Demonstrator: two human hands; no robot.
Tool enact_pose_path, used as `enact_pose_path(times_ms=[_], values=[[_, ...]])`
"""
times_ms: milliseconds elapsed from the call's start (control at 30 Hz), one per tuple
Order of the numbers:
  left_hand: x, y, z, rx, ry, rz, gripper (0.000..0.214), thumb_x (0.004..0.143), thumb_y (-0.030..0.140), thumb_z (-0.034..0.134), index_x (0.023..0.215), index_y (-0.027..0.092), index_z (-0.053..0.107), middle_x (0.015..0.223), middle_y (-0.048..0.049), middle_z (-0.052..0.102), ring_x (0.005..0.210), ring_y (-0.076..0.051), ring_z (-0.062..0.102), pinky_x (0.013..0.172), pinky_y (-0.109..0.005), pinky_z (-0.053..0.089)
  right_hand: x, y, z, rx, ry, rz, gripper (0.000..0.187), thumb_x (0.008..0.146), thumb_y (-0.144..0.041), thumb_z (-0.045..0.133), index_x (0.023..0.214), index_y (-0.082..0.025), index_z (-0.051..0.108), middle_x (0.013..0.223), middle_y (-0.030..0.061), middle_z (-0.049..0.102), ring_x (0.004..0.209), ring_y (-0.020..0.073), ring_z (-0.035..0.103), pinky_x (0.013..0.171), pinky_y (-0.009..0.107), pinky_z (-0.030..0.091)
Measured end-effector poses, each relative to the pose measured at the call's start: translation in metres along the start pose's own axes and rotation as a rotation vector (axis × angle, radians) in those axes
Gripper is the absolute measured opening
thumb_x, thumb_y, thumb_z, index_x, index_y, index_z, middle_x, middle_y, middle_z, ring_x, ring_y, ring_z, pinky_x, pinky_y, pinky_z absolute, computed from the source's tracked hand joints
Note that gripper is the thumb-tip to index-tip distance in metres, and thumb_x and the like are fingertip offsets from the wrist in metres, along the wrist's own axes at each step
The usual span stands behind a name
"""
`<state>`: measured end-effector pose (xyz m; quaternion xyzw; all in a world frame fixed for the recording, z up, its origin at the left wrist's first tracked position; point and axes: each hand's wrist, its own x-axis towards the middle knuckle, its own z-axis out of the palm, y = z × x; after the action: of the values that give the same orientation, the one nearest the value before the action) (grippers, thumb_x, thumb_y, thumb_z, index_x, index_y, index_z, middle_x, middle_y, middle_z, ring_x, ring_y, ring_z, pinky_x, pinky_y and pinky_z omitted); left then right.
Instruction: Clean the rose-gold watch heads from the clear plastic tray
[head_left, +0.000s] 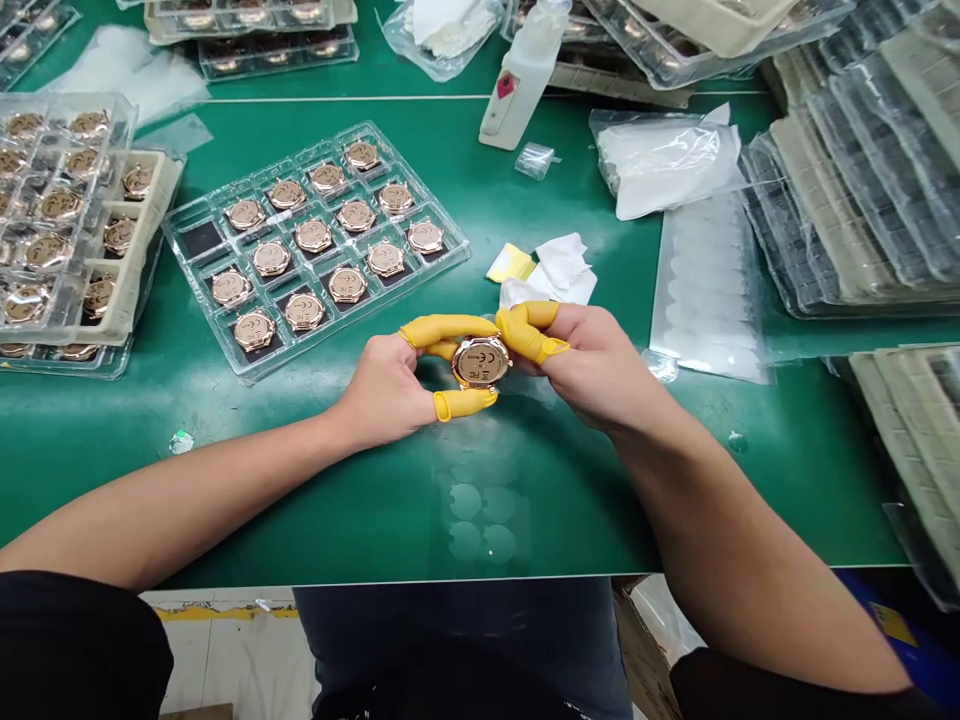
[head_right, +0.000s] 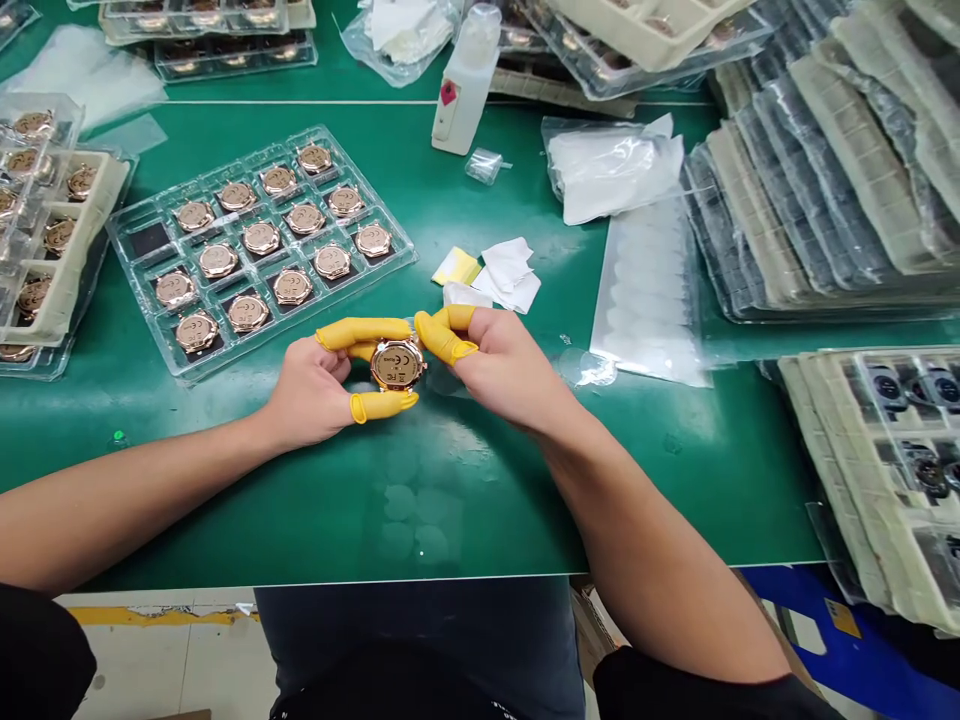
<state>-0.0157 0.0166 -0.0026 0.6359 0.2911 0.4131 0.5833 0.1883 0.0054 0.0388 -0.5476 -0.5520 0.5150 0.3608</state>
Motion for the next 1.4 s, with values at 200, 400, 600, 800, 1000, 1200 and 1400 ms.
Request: enact_pose_path(times_ms=[200, 400, 600, 800, 1000, 1200, 1400], values=[[0.0, 0.0, 0.0, 0.026, 0.05, -0.018, 0.057, 0.071, 0.031, 0.094, 0.123, 0.018, 0.076, 0.115, -0.0073, 0.082, 0.1, -0.02, 0.078, 0.098, -0.033, 0.065, 0.001, 0.007, -0.008, -0.075, -0.05, 0.006, 0.046, 0.076, -0.061, 0.086, 0.067, -0.02, 0.067, 0.067, 0.0, 0.055, 0.064, 0.0119, 0.042, 0.058, 0.028, 0.031], [-0.001, 0.004, 0.001, 0.032, 0.05, -0.033, 0.054, 0.07, 0.029, 0.093, 0.12, 0.017, 0.078, 0.113, -0.007, 0.083, 0.1, -0.021, 0.079, 0.098, -0.032, 0.066, -0.003, -0.002, -0.012, -0.157, -0.146, -0.01, 0.049, 0.08, -0.063, 0.081, 0.064, -0.019, 0.066, 0.064, 0.0007, 0.055, 0.064, 0.0133, 0.044, 0.06, 0.031, 0.033], [-0.002, 0.006, 0.001, 0.082, 0.061, -0.111, 0.057, 0.068, 0.027, 0.094, 0.122, 0.019, 0.079, 0.107, -0.0056, 0.084, 0.094, -0.02, 0.08, 0.095, -0.033, 0.067, 0.022, 0.031, -0.028, -0.596, 0.467, -0.342, 0.024, 0.086, -0.046, 0.081, 0.099, -0.025, 0.079, 0.094, 0.007, 0.072, 0.088, 0.0244, 0.059, 0.082, 0.042, 0.048], [0.001, 0.001, 0.0, 0.085, 0.104, -0.186, 0.055, 0.067, 0.024, 0.091, 0.121, 0.018, 0.079, 0.101, -0.0051, 0.084, 0.088, -0.019, 0.079, 0.088, -0.032, 0.066, 0.026, 0.045, -0.034, -0.722, 0.474, -0.474, 0.01, 0.09, -0.034, 0.078, 0.096, -0.029, 0.083, 0.088, 0.0065, 0.07, 0.083, 0.025, 0.057, 0.078, 0.044, 0.046], [0.002, -0.004, 0.0, 0.075, 0.081, -0.166, 0.053, 0.07, 0.021, 0.087, 0.122, 0.019, 0.079, 0.1, -0.0034, 0.084, 0.087, -0.018, 0.078, 0.083, -0.029, 0.063, -0.002, 0.012, -0.007, -0.661, 0.173, -0.768, 0.01, 0.097, -0.035, 0.074, 0.103, -0.033, 0.081, 0.084, 0.005, 0.069, 0.081, 0.0227, 0.06, 0.076, 0.043, 0.046], [0.001, -0.003, 0.0, 0.078, 0.078, -0.172, 0.055, 0.068, 0.017, 0.087, 0.123, 0.019, 0.079, 0.099, -0.0028, 0.084, 0.088, -0.018, 0.078, 0.084, -0.028, 0.062, 0.001, 0.014, 0.001, -0.669, 0.15, -0.936, 0.013, 0.095, -0.02, 0.073, 0.102, -0.03, 0.078, 0.083, 0.0031, 0.066, 0.075, 0.0194, 0.056, 0.068, 0.038, 0.042], [0.0, -0.005, 0.0, 0.097, 0.077, -0.172, 0.053, 0.07, 0.021, 0.088, 0.123, 0.02, 0.079, 0.097, -0.0024, 0.084, 0.087, -0.019, 0.078, 0.082, -0.029, 0.062, 0.003, 0.014, 0.001, -0.649, 0.164, -0.915, 0.011, 0.094, -0.021, 0.075, 0.101, -0.03, 0.077, 0.077, 0.0026, 0.059, 0.074, 0.0198, 0.051, 0.068, 0.038, 0.039]])
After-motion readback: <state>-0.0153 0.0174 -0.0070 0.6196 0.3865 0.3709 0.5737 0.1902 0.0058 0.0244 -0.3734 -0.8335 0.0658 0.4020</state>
